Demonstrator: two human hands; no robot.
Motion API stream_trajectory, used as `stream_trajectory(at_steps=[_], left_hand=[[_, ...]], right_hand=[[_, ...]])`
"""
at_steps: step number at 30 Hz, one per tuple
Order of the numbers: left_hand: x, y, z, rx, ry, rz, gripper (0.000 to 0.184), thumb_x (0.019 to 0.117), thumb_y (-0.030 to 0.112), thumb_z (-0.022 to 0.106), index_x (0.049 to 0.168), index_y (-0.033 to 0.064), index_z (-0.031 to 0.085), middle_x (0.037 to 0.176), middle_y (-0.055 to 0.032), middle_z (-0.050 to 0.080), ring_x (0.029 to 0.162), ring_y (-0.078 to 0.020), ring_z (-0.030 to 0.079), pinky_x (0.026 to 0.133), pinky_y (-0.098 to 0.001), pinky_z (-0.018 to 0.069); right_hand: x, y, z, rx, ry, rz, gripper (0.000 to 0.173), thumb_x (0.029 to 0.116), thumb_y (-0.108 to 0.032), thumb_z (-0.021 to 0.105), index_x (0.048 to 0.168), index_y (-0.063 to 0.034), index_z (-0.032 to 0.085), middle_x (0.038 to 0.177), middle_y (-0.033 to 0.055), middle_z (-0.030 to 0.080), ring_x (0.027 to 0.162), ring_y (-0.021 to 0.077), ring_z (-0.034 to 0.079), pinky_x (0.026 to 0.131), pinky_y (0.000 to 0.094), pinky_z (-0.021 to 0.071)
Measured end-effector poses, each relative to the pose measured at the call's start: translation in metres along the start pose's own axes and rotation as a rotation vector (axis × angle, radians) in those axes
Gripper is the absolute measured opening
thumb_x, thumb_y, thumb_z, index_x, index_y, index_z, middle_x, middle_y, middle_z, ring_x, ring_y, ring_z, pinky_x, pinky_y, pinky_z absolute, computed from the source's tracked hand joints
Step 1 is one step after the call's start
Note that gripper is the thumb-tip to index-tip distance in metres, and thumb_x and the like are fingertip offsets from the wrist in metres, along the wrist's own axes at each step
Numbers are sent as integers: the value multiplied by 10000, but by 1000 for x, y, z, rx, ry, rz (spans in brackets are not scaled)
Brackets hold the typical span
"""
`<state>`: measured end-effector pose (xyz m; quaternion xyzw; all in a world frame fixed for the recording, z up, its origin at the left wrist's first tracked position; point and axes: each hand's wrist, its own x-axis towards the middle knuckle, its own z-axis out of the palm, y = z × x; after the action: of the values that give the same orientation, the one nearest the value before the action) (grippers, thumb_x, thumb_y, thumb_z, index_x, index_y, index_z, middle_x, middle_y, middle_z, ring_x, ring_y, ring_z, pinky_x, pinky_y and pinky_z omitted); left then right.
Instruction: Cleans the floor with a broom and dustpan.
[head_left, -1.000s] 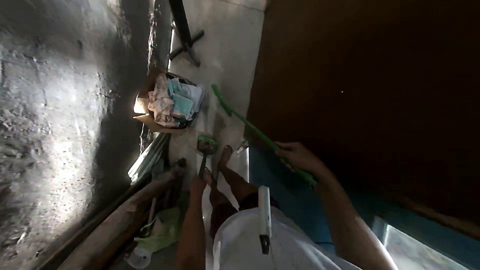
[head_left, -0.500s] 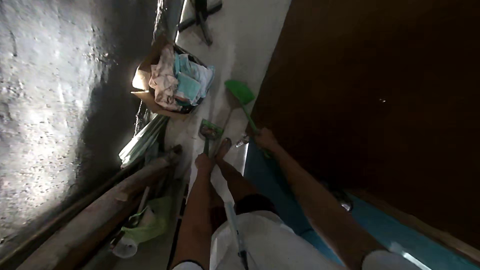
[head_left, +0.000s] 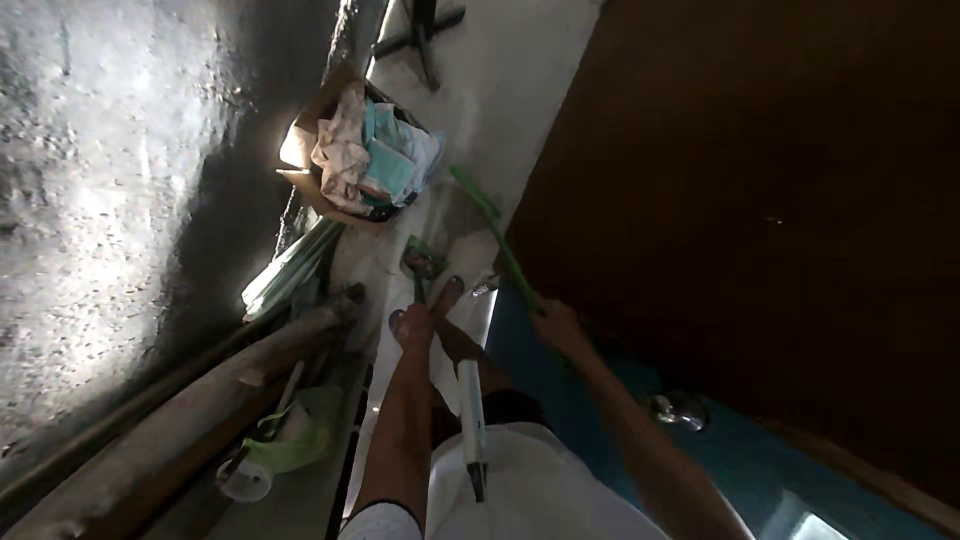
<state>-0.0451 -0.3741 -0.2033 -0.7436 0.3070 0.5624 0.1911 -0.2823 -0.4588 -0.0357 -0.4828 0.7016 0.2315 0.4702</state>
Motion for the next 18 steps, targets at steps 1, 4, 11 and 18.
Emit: stream_trajectory(at_steps=[1, 4, 11, 18], left_hand=[[1, 1, 2, 0, -4, -7, 473, 975, 328, 629, 1345, 34, 619, 1364, -209, 625, 1272, -364, 608, 1033, -576, 503], [1, 1, 4, -10, 8, 2, 459, 996, 337, 599, 1349, 44, 622, 1359, -209, 630, 1273, -371, 605, 1040, -586, 493], [6, 3, 3, 33, -27, -27, 535, 928, 292, 677, 1372, 8, 591, 1384, -218, 613, 1282, -379, 600, 1035, -593, 500], [1, -3, 6, -11, -9, -24, 511, 936, 291, 672, 1351, 0, 606, 1367, -221, 620, 1283, -382, 596, 1042, -584, 497]], right_hand=[[13, -8, 11, -39, 11, -6, 436, 1053, -232, 529, 1462, -81, 538, 1254, 213, 653, 1052, 335, 685, 912, 524, 565], [37, -21, 47, -84, -34, -14, 451, 1023, -198, 543, 1451, -54, 534, 1299, 232, 634, 1162, 374, 644, 987, 562, 518], [0, 16, 61, -27, -284, -31, 392, 1039, -261, 553, 1404, -129, 609, 1094, 162, 684, 885, 281, 678, 802, 495, 568], [-52, 0, 1, -33, -140, 28, 520, 1071, -283, 518, 1578, -201, 435, 1129, 160, 681, 828, 264, 675, 745, 448, 578]])
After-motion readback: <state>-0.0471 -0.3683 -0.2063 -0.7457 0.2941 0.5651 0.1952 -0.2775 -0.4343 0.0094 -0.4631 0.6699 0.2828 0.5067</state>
